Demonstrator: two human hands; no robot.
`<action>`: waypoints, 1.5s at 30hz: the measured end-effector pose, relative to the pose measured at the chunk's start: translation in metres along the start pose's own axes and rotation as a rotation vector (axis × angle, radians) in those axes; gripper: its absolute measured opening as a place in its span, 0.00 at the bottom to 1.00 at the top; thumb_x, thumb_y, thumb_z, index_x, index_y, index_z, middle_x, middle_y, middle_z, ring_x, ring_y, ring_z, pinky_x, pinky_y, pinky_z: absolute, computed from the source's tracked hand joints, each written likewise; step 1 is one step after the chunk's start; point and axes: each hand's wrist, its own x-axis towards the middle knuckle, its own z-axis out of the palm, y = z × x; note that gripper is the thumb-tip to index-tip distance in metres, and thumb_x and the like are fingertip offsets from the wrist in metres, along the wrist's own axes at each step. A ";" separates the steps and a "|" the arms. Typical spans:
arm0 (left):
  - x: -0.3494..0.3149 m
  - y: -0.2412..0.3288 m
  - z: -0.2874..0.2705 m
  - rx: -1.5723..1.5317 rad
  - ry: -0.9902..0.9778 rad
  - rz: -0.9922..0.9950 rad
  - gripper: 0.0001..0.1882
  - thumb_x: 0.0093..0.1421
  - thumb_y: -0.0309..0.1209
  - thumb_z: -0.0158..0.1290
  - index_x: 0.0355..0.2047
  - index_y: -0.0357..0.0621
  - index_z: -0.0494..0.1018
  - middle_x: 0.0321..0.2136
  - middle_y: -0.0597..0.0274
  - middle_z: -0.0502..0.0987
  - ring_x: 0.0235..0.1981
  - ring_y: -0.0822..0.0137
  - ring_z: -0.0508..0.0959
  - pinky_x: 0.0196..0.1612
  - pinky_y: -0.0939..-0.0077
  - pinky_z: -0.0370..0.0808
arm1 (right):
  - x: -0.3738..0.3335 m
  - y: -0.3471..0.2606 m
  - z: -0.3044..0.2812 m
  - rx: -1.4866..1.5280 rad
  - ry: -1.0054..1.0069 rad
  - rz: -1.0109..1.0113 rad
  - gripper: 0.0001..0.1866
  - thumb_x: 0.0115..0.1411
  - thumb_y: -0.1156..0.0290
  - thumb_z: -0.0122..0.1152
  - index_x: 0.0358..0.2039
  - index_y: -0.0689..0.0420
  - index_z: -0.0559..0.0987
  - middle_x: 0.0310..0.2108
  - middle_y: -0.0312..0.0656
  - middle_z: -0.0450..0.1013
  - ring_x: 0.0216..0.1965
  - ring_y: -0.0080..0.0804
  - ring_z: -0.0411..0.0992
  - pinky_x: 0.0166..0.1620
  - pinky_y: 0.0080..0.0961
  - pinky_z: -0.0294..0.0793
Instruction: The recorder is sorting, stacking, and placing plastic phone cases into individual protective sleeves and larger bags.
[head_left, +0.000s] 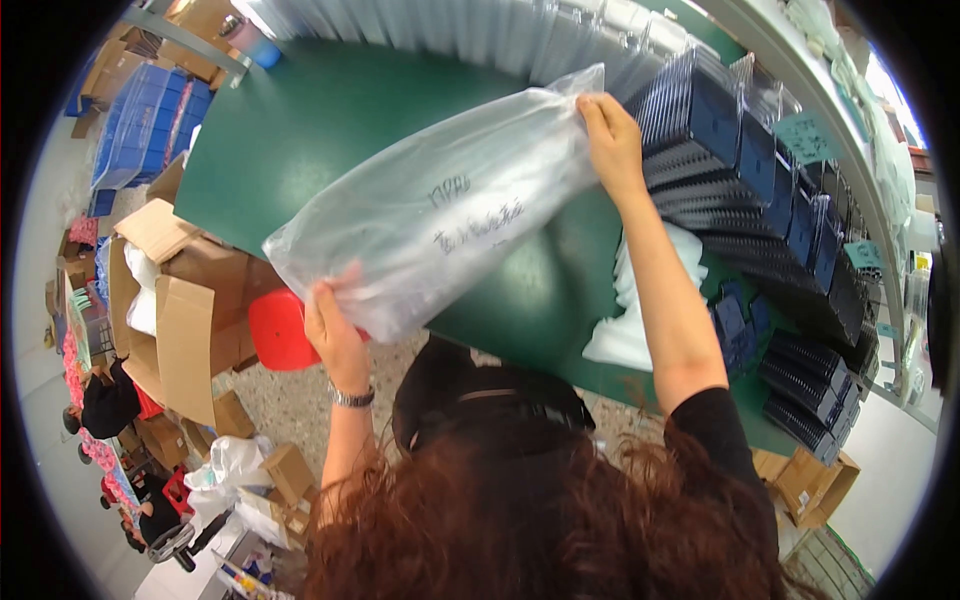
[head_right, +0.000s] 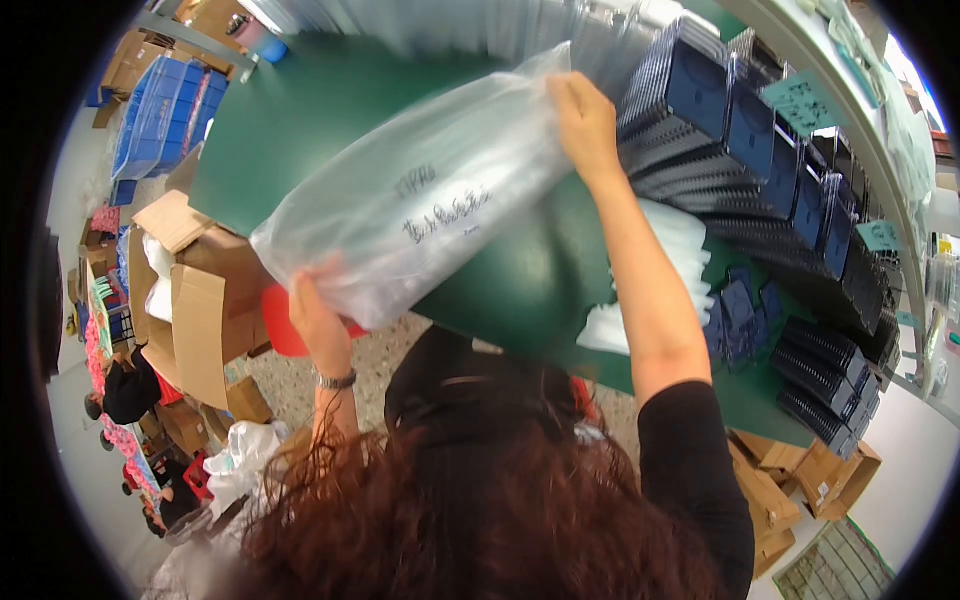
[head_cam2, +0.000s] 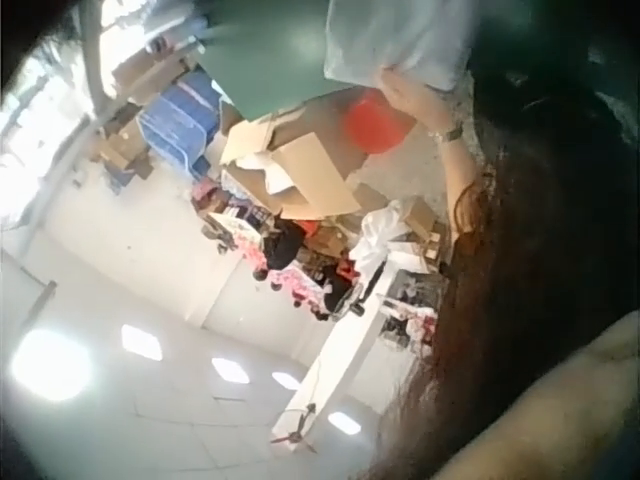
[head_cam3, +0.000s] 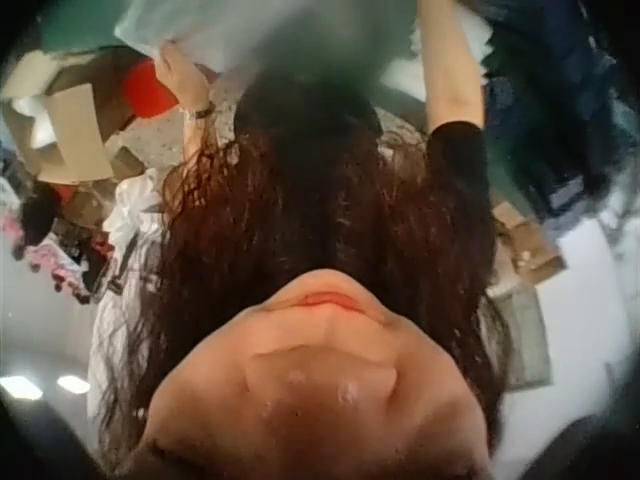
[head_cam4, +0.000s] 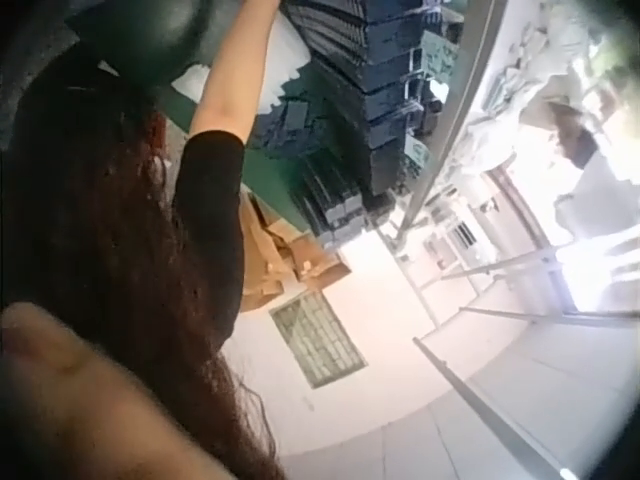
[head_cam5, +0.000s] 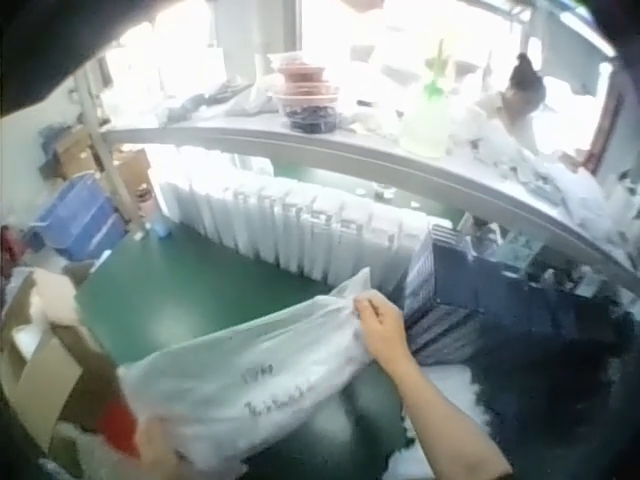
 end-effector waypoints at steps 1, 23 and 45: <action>0.004 -0.001 0.005 -0.206 -0.017 0.043 0.18 0.70 0.38 0.41 0.35 0.37 0.74 0.37 0.62 0.79 0.40 0.75 0.74 0.46 0.79 0.69 | 0.009 0.015 0.002 0.017 -0.061 -0.034 0.10 0.66 0.68 0.53 0.35 0.62 0.78 0.27 0.30 0.73 0.31 0.14 0.67 0.36 0.12 0.65; 0.071 -0.082 0.006 0.169 -0.165 -0.051 0.15 0.67 0.34 0.45 0.33 0.35 0.76 0.24 0.61 0.78 0.28 0.71 0.77 0.32 0.76 0.71 | 0.069 0.075 0.095 -0.250 -0.722 -0.026 0.14 0.59 0.68 0.55 0.41 0.62 0.79 0.39 0.51 0.77 0.41 0.48 0.75 0.47 0.37 0.71; 0.128 -0.191 0.042 -0.273 0.216 -0.831 0.23 0.67 0.47 0.43 0.36 0.37 0.72 0.28 0.67 0.70 0.28 0.73 0.69 0.32 0.77 0.67 | 0.107 0.145 0.289 -0.302 -0.825 0.509 0.34 0.58 0.42 0.55 0.50 0.62 0.76 0.49 0.58 0.72 0.54 0.39 0.70 0.56 0.29 0.66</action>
